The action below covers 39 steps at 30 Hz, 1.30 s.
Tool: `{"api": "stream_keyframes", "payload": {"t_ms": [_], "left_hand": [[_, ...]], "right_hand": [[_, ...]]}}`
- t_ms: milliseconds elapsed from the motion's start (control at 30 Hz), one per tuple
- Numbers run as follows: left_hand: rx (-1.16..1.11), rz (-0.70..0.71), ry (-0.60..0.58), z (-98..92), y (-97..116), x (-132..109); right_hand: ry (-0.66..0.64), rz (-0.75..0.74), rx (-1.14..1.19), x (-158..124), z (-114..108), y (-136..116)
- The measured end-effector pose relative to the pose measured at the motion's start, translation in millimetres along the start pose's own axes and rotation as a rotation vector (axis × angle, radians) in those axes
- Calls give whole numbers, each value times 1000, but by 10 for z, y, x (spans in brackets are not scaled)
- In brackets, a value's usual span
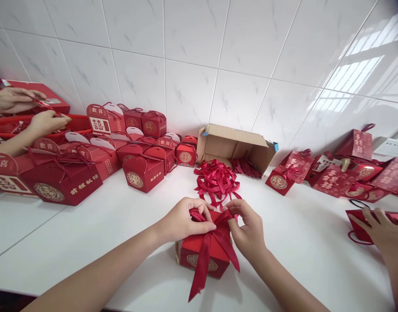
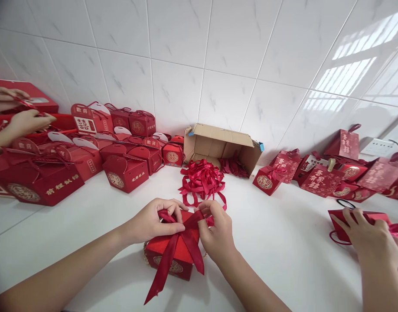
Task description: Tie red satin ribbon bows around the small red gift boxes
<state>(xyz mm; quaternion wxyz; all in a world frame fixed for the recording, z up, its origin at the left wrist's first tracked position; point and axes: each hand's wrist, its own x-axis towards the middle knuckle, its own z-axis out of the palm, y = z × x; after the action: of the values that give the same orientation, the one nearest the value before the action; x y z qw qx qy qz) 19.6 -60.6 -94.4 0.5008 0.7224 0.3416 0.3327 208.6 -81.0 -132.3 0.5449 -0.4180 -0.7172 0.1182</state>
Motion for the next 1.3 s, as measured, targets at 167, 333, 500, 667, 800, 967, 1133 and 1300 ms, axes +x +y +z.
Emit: {"api": "stream_keyframes", "payload": {"t_ms": [167,333,500,667,800,967,1133,1300], "left_hand": [[1,-12,-10,4,7,8],[3,-26,-1,11,4,4],[12,-24,-6,14,12,17],[-2,2,-19,16,-6,24],[-2,-8,25,1,-11,2],[-130,-39,28,-26,-7,-2],[-102,-32,52,-5,-11,8],[-27,-9,47,9,-8,13]], "right_hand": [[16,-57,-65,2,5,-13],[32,-64,-99,17,5,-3],[40,-94,-127,28,4,-1],[57,-116,-134,44,8,-1],[60,-69,-88,39,9,8],[46,103,57,7,12,33],[50,139,72,4,7,28],[63,109,25,17,-1,24]]}}
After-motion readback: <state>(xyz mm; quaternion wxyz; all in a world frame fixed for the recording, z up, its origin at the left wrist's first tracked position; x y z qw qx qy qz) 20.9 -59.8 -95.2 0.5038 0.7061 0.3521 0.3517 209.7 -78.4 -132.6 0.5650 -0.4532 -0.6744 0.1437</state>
